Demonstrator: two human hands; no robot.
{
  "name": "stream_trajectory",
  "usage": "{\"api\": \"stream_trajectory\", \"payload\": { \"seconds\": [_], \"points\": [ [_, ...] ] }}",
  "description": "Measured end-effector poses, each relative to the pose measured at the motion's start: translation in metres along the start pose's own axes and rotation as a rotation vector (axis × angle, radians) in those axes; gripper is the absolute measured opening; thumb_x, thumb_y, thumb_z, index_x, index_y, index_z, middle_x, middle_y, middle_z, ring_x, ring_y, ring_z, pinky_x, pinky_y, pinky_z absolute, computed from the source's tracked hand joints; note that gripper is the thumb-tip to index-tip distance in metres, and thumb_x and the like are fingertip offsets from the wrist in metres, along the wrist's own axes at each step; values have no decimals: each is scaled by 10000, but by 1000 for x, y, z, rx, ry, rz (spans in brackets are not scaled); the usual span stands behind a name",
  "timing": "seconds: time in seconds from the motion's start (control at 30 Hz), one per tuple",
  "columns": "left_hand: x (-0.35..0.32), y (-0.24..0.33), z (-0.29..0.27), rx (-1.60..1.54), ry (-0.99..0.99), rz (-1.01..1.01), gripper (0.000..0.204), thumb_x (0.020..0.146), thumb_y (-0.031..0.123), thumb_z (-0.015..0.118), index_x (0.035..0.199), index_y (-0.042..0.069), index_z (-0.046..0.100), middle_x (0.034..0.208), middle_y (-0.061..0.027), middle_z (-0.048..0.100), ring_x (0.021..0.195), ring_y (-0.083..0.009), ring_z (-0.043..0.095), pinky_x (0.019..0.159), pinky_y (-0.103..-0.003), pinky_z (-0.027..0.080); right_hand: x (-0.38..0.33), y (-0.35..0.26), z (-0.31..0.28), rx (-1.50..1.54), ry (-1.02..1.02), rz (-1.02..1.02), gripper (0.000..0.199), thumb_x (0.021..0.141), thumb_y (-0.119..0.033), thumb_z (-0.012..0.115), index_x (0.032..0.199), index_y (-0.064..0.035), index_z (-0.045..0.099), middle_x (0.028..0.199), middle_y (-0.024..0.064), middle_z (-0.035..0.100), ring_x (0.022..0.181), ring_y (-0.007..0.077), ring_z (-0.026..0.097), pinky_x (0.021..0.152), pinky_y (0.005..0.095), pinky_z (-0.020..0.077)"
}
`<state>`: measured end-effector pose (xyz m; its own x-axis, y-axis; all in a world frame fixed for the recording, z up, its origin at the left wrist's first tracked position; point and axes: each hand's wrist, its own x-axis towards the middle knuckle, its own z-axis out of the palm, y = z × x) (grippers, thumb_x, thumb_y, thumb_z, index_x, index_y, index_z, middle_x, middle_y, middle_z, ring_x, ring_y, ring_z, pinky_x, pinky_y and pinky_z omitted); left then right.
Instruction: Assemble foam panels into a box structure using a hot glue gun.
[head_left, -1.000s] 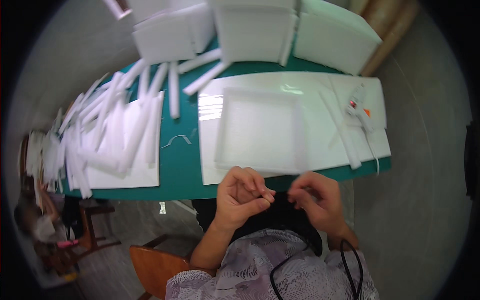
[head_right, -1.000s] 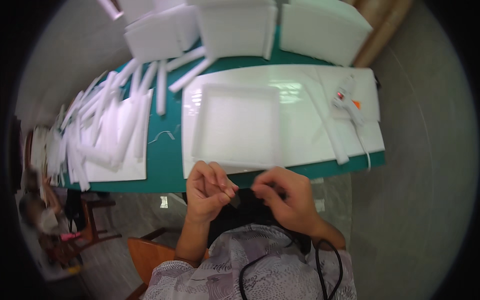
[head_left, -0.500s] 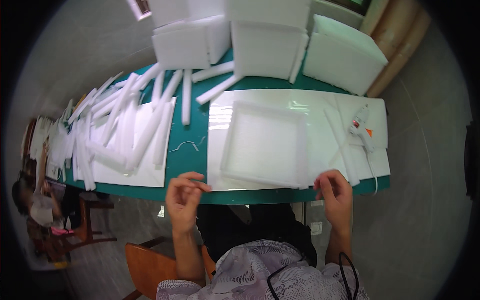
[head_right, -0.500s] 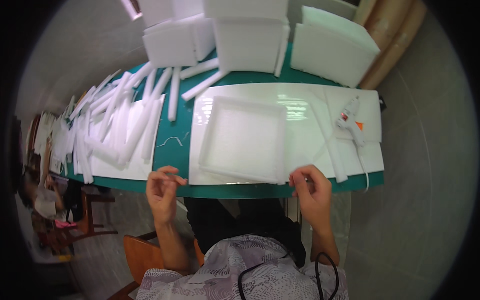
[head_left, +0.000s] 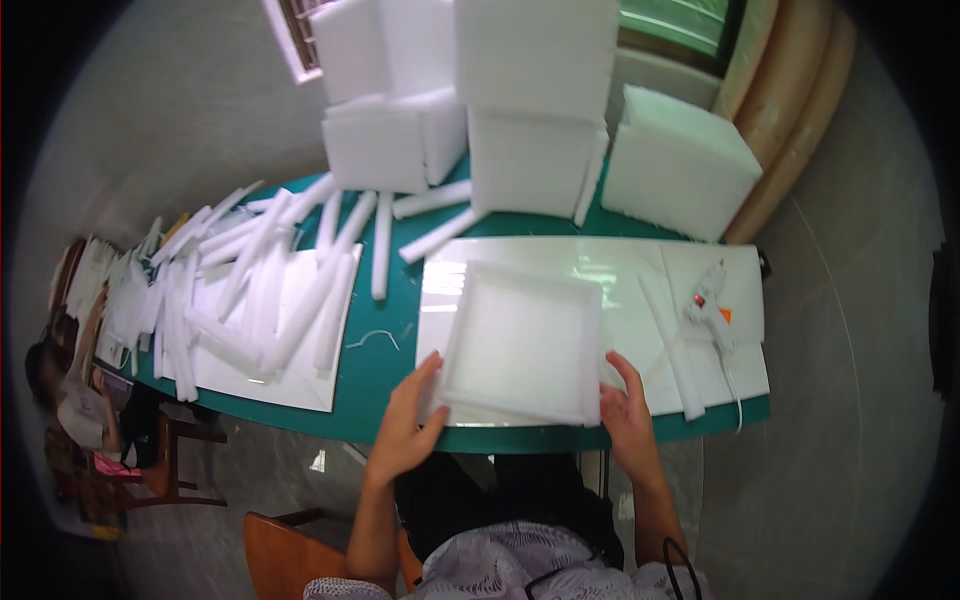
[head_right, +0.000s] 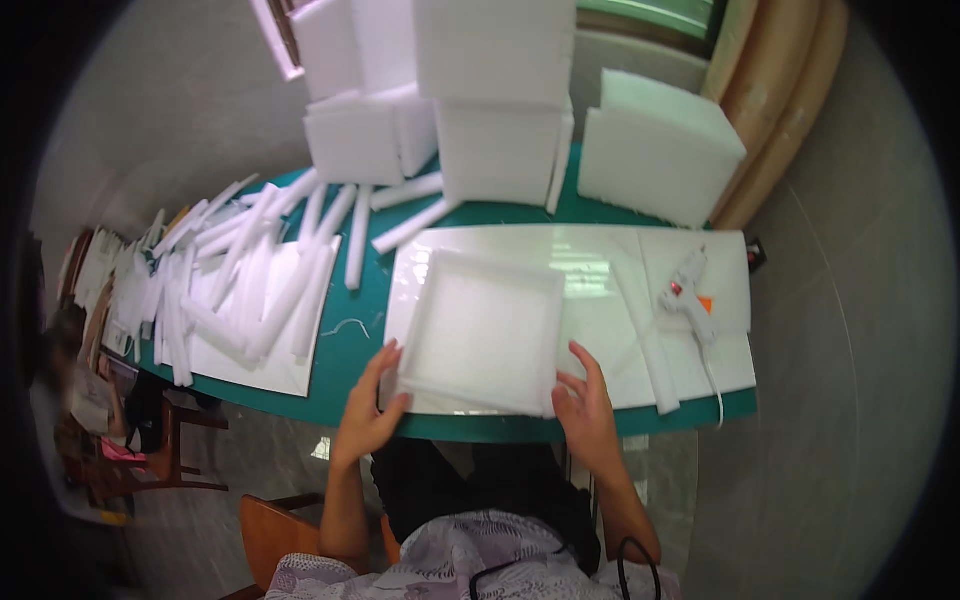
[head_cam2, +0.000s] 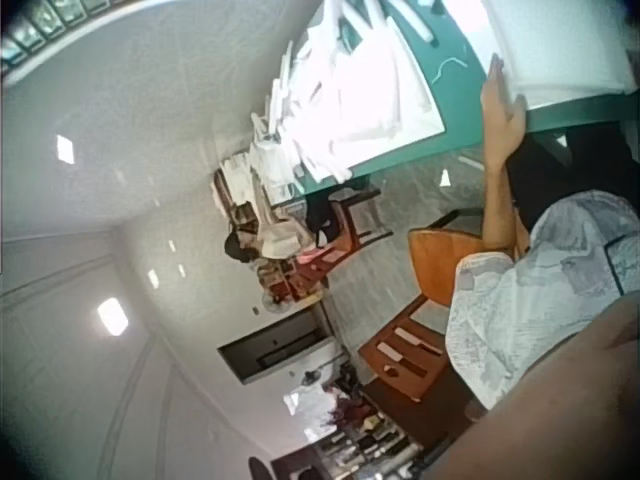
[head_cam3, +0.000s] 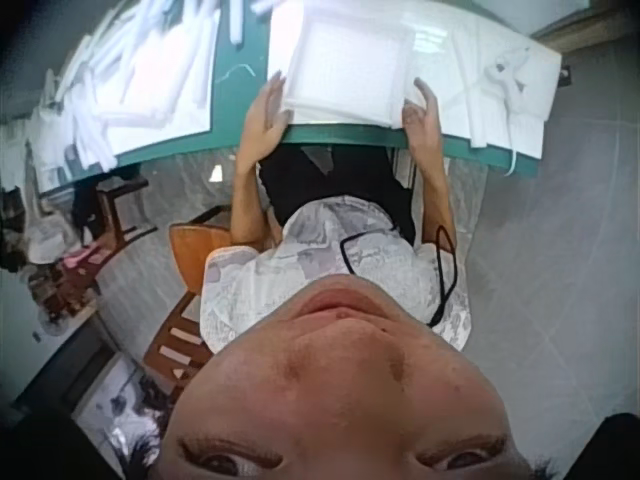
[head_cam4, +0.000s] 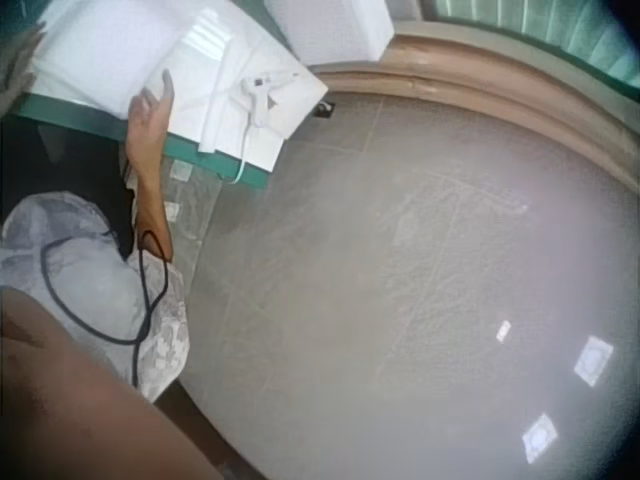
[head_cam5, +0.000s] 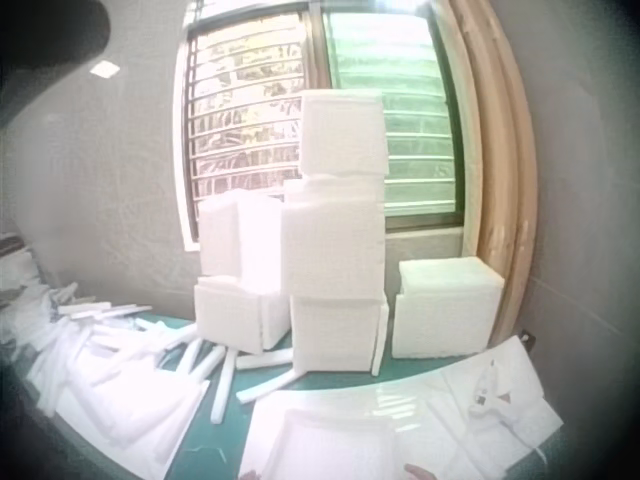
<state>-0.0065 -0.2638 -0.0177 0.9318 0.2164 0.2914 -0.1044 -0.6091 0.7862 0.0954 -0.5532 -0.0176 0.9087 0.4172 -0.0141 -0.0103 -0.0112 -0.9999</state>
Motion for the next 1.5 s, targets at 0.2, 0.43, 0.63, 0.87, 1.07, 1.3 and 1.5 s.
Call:
{"api": "stream_trajectory", "payload": {
  "seconds": [0.2,0.43,0.63,0.87,1.07,1.3,1.5],
  "points": [
    [-16,12,-12,-73,-30,40,761,740,57,744,1418,31,401,1323,-182,498,1244,-324,493,1056,-386,364,-11,-17,4,34,-36,-110,690,968,-326,583,1470,6,248,1490,155,326,1233,267,484,953,367,460],
    [-16,33,-18,30,32,125,749,671,-17,761,1364,46,484,1162,-167,515,1089,-318,535,982,-368,421,-8,-35,-9,55,-61,-136,923,898,-701,437,1486,-16,246,1507,172,324,1312,281,432,1013,380,400],
    [-8,38,-18,116,143,189,728,657,-59,739,1339,40,507,1097,-149,522,1010,-291,554,891,-351,469,-3,-40,-15,153,-141,-193,848,963,-635,352,1484,22,228,1515,176,300,1207,247,508,1008,383,409],
    [-13,40,-21,93,104,181,725,666,-53,736,1344,65,507,1072,-125,507,950,-248,548,881,-337,483,-8,-29,-24,211,-227,-162,726,1013,-533,328,1490,6,233,1512,186,308,1171,230,535,971,371,436],
    [-14,36,-27,10,150,147,684,669,-58,736,1309,82,539,1156,-120,451,944,-241,547,882,-327,495,-4,-27,-17,248,-249,-155,699,1014,-479,387,1489,9,231,1504,206,311,1173,234,543,958,361,446],
    [2,40,-37,152,79,230,708,638,-101,724,1290,112,552,1262,-142,416,977,-266,585,881,-362,513,-1,-26,-19,342,-215,-163,759,970,-498,470,1480,15,239,1501,211,312,1184,254,537,969,383,456],
    [-13,35,-35,292,171,413,716,624,-107,769,1258,118,525,1319,-180,415,975,-281,638,825,-371,543,-2,-4,-22,521,-305,-101,764,977,-541,433,1473,6,236,1496,216,315,1210,292,520,1013,404,426]
  ]
}}
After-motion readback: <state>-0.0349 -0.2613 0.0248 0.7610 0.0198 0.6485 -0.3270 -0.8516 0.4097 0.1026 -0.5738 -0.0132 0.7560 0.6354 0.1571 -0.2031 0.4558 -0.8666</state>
